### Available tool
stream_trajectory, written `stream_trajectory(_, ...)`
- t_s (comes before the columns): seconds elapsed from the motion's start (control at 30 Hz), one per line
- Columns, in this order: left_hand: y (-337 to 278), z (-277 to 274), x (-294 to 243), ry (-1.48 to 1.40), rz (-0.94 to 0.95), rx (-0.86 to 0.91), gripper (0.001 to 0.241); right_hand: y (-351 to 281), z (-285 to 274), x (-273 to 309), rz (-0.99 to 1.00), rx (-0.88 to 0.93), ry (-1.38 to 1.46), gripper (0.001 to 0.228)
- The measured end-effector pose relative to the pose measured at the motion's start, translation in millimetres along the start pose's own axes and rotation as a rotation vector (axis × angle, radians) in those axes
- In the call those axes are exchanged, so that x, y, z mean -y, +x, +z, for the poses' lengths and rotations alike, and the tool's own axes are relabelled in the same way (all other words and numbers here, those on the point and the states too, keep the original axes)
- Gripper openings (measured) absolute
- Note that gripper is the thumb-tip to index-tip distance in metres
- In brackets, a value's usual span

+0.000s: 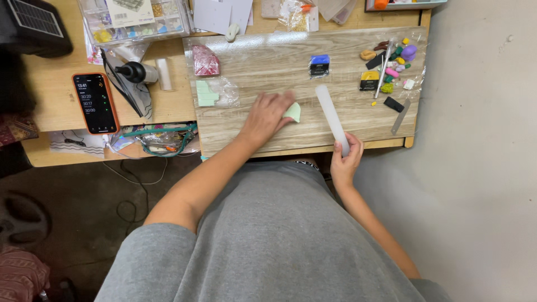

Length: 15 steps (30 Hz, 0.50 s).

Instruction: The person repeatedly rolls a small piece of light green clay with a white rolling pin on a wooden work surface. They periodically lift the rolling pin and reposition the clay, continuing to flatten it into a thin sheet. The workspace contains craft supplies, a smartphone, and a laptop.

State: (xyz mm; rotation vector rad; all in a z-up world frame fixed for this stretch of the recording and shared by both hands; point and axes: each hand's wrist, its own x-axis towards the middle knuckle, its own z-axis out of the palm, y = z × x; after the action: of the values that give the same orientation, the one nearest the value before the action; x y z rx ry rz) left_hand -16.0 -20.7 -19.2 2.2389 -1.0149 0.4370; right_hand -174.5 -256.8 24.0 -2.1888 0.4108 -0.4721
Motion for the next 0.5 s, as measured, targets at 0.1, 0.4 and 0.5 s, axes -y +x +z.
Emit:
stream_trajectory(0.1,12.1,-4.9,-4.5,0.062,-0.23,0.099,0.057,0.6,-0.3,-5.1,0.001,-0.009,-0.001,0.027)
stream_trajectory(0.4,48.3,8.1,-13.7,0.058,-0.368,0.193,0.039,12.6,1.0,-9.9,0.002,-0.013,-0.016,0.028)
stream_trajectory(0.5,59.1,15.3,-31.5,-0.042,-0.458,0.232,0.046,12.6,0.5,-7.2,0.016,-0.016,-0.01,0.029)
